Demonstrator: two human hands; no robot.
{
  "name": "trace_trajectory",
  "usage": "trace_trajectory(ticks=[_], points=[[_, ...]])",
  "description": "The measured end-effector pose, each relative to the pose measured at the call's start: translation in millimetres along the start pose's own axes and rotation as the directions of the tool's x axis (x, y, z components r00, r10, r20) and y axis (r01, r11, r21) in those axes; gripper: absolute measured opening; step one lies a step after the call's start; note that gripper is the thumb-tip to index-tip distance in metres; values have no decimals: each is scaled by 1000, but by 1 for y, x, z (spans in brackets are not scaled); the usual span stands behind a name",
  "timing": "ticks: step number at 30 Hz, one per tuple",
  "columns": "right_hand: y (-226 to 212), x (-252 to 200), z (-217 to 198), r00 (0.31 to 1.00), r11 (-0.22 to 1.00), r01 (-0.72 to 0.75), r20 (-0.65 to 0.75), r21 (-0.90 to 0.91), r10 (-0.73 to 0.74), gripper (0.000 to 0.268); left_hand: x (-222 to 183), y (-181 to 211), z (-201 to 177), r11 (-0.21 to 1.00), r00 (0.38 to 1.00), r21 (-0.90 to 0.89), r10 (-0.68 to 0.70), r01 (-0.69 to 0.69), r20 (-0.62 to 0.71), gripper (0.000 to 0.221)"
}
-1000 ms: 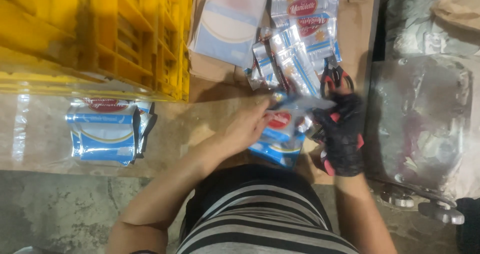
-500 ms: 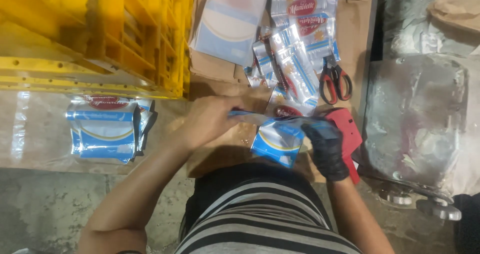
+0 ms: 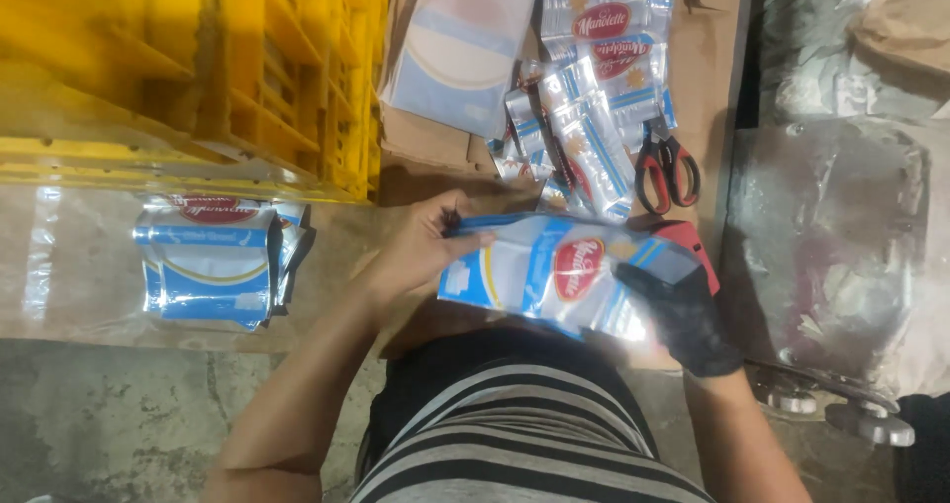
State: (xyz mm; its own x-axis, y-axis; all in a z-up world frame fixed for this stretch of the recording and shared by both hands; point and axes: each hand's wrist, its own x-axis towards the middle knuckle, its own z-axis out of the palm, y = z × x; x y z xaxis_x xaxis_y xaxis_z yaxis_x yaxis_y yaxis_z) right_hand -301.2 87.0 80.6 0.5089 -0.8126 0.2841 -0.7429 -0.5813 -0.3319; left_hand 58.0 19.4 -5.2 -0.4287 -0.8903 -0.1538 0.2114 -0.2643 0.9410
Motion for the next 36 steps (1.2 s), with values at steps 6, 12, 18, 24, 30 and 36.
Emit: trace_trajectory(ticks=[6, 12, 18, 24, 30, 36], points=[[-22, 1, -14, 560, 253, -766, 420, 591, 714, 39, -19, 88, 33, 971, 968, -236, 16, 45, 249, 72], [-20, -4, -11, 530, 37, -721, 516, 692, 672, 56, -25, 61, 32, 968, 956, -247, 31, 44, 293, 52], [-32, 3, -16, 470, -55, -726, 553, 685, 688, 58, -30, 46, 34, 935, 959, -340, 4, 97, 284, 45], [-44, 16, -22, 545, 93, -709, 460, 699, 701, 49, -29, 101, 48, 908, 961, -344, -172, 240, 217, 56], [-37, 8, -20, 571, 140, -700, 431, 700, 698, 44, -30, 64, 49, 875, 904, -232, -398, 425, 155, 27], [-43, 17, -27, 546, 73, -701, 467, 710, 696, 45, -25, 49, 42, 914, 910, -82, -382, 398, 163, 25]])
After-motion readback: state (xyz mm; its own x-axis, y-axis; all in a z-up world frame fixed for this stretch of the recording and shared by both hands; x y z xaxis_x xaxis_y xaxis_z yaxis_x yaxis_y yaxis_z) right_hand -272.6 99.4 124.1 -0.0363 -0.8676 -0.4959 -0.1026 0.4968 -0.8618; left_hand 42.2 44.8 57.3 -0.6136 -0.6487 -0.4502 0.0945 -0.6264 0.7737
